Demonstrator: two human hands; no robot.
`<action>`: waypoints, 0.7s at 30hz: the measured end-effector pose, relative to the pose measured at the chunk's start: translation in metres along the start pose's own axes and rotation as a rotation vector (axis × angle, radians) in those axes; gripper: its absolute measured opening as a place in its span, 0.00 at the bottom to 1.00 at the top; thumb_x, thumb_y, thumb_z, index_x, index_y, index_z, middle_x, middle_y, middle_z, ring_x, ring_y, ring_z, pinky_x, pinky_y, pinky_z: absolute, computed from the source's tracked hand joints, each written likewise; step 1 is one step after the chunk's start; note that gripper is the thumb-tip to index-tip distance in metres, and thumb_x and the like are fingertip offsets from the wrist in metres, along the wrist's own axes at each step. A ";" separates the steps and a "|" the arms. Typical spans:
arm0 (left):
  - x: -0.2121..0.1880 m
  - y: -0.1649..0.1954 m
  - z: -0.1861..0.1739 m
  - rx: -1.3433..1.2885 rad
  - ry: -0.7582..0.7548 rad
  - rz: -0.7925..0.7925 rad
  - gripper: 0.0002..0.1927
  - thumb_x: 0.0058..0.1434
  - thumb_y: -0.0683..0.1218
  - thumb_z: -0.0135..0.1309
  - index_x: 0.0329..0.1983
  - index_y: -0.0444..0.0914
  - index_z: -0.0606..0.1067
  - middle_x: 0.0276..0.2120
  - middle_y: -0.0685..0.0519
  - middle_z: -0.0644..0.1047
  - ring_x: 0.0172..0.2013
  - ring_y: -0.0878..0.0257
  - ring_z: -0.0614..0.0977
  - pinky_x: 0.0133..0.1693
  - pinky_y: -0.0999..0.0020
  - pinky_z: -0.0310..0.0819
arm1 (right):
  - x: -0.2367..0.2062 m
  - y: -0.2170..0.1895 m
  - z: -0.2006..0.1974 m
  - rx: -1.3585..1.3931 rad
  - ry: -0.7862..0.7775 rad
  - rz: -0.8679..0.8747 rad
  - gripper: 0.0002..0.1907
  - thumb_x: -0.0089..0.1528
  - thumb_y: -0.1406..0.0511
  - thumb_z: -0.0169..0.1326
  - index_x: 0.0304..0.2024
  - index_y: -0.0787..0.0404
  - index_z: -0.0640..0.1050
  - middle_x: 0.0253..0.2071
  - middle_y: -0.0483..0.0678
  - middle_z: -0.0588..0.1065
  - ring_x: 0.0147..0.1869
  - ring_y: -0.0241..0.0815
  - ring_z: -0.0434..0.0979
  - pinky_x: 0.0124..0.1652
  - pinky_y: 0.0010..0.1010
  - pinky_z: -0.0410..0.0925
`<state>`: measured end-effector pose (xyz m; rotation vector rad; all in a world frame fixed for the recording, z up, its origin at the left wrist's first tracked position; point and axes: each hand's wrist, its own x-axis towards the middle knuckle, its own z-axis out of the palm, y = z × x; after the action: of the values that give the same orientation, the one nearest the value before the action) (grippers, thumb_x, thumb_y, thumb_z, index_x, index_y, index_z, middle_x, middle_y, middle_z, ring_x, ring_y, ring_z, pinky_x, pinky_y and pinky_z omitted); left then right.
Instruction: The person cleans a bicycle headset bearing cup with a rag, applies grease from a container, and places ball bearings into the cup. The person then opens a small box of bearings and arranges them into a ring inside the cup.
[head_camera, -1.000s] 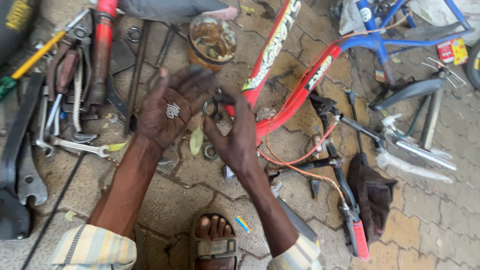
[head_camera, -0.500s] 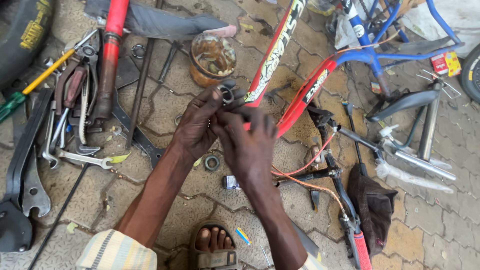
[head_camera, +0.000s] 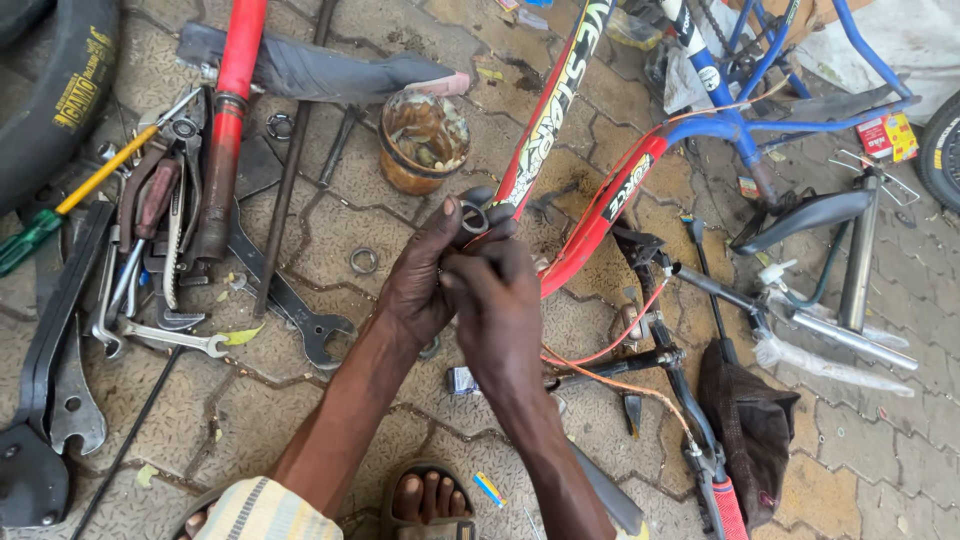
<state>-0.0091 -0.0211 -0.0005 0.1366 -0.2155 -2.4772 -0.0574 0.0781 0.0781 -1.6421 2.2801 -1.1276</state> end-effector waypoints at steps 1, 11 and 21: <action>0.000 0.000 0.000 0.019 -0.020 0.004 0.24 0.70 0.54 0.53 0.63 0.34 0.70 0.52 0.42 0.79 0.53 0.56 0.82 0.55 0.63 0.80 | 0.000 0.001 -0.002 0.148 0.036 0.040 0.09 0.61 0.69 0.61 0.44 0.57 0.82 0.44 0.48 0.70 0.53 0.46 0.73 0.50 0.38 0.70; -0.007 0.004 0.004 0.089 -0.102 -0.011 0.23 0.70 0.48 0.53 0.62 0.30 0.71 0.54 0.42 0.78 0.51 0.59 0.84 0.53 0.67 0.83 | 0.008 0.016 -0.014 0.225 0.223 0.003 0.09 0.61 0.68 0.65 0.44 0.58 0.84 0.59 0.52 0.71 0.66 0.49 0.71 0.63 0.40 0.67; -0.010 0.000 0.001 0.064 -0.121 -0.017 0.19 0.72 0.47 0.55 0.60 0.31 0.73 0.52 0.43 0.80 0.45 0.63 0.84 0.50 0.69 0.84 | 0.009 0.021 -0.019 0.124 0.162 0.003 0.12 0.59 0.67 0.66 0.46 0.54 0.85 0.62 0.52 0.73 0.68 0.51 0.73 0.64 0.42 0.68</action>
<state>-0.0015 -0.0151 0.0013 0.0158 -0.3459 -2.4983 -0.0860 0.0830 0.0818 -1.5546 2.2519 -1.4180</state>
